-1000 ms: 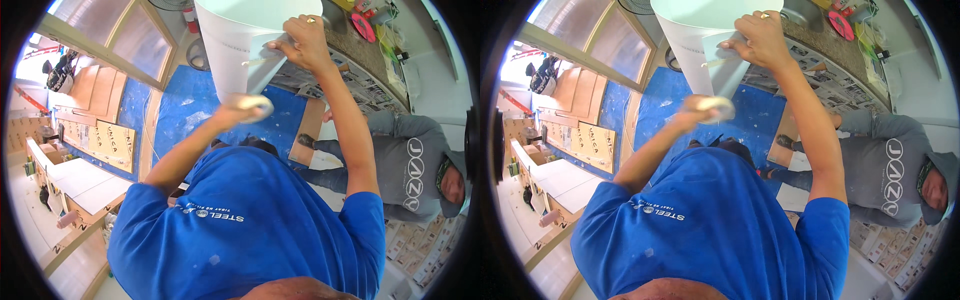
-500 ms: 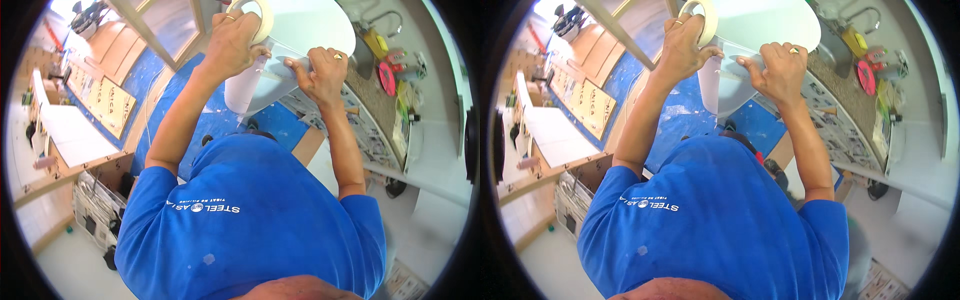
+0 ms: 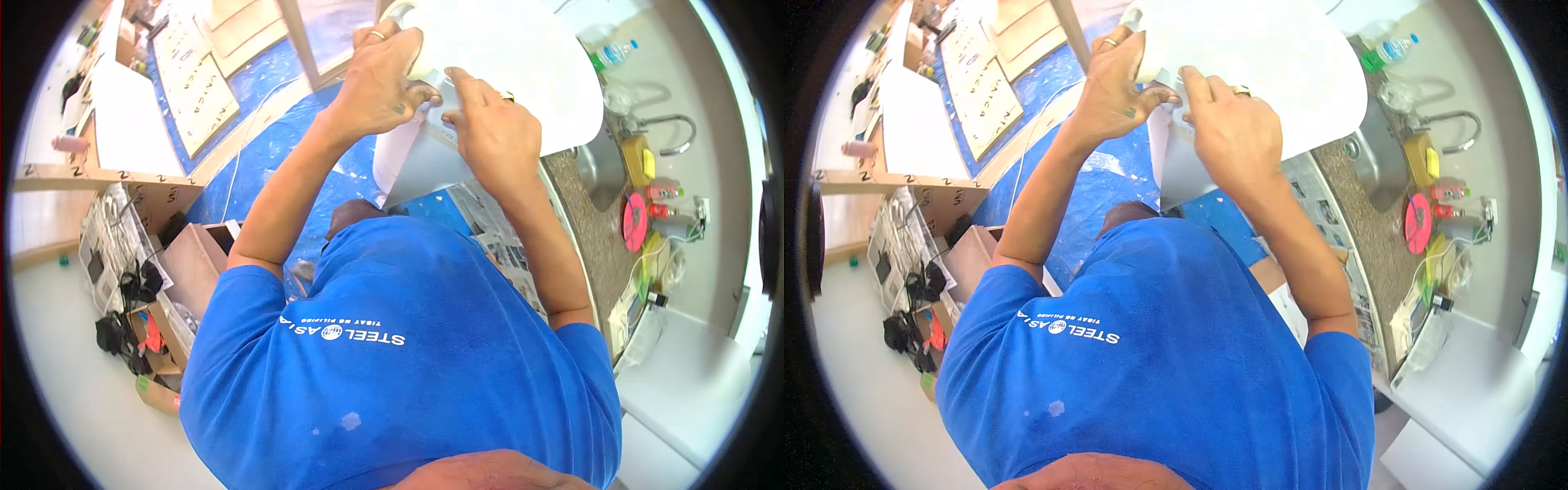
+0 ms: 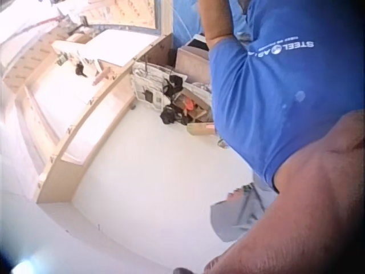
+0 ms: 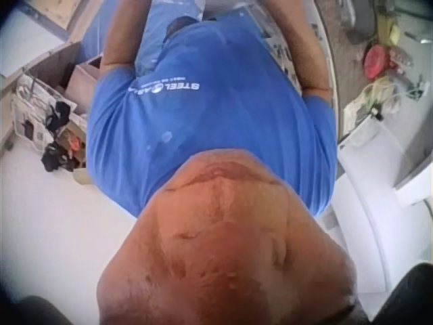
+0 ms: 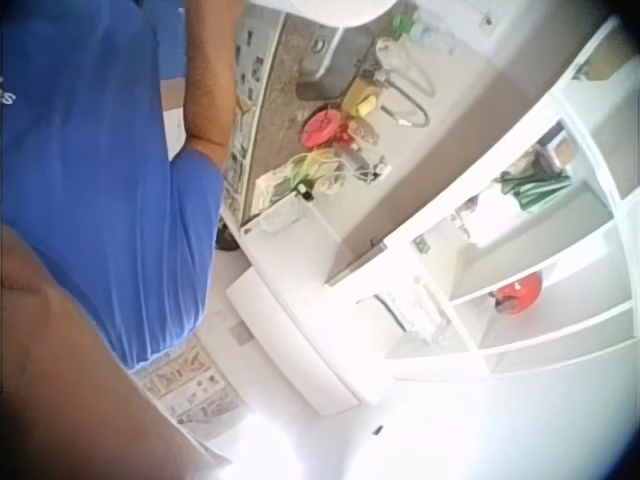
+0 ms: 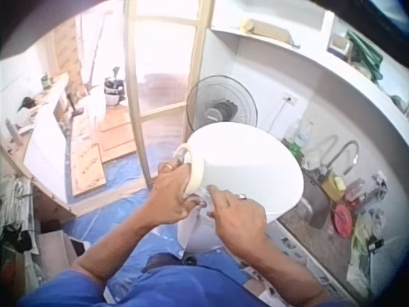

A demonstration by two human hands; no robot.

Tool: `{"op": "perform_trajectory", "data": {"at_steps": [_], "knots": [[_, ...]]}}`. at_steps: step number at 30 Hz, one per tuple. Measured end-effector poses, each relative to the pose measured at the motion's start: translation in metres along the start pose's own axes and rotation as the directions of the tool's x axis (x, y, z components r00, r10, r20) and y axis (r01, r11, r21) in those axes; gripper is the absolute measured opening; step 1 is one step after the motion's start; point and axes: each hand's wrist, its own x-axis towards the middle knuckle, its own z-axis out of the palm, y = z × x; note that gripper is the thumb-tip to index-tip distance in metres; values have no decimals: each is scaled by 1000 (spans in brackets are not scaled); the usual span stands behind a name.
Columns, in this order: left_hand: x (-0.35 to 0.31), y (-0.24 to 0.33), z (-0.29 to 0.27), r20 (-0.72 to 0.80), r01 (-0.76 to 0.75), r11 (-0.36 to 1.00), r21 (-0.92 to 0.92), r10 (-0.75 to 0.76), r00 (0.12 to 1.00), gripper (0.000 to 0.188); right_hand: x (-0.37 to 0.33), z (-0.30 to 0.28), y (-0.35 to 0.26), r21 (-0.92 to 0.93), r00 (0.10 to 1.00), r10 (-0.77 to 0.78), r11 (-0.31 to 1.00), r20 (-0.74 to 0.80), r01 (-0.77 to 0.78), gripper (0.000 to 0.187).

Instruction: The person rolls a white sheet into a funnel and applies masking tape to secure the edges and the body of the funnel. They wrap the tape around the circumference and press it down by hand to reinforce the structure.

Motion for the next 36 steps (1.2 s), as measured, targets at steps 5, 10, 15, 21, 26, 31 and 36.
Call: {"op": "perform_trajectory", "data": {"at_steps": [5,10,15,21,26,31,36], "knots": [[-7,-7,-17,-45,-119,982,-146,114,992,46,1,2,1,112,996,-37,993,-82,46,56],[-60,-28,-40,49,112,447,-887,-151,987,38,7,5,-1,-12,995,-91,996,-47,91,38],[-89,-51,4,33,-3,-486,-874,-65,997,37,8,11,6,-5,984,-177,984,-18,177,12],[-105,-53,37,47,-30,-625,-780,-106,993,49,11,15,4,33,975,-208,977,-73,211,15],[-116,-38,42,161,-61,-698,-714,-247,955,44,12,14,11,53,976,-215,975,-41,217,23],[-131,-15,55,204,-200,-767,-610,-395,896,39,11,14,19,69,959,-279,957,-48,282,21],[-134,6,77,143,-285,-776,-563,-431,891,38,6,12,23,119,947,-309,941,-86,317,20]]}}
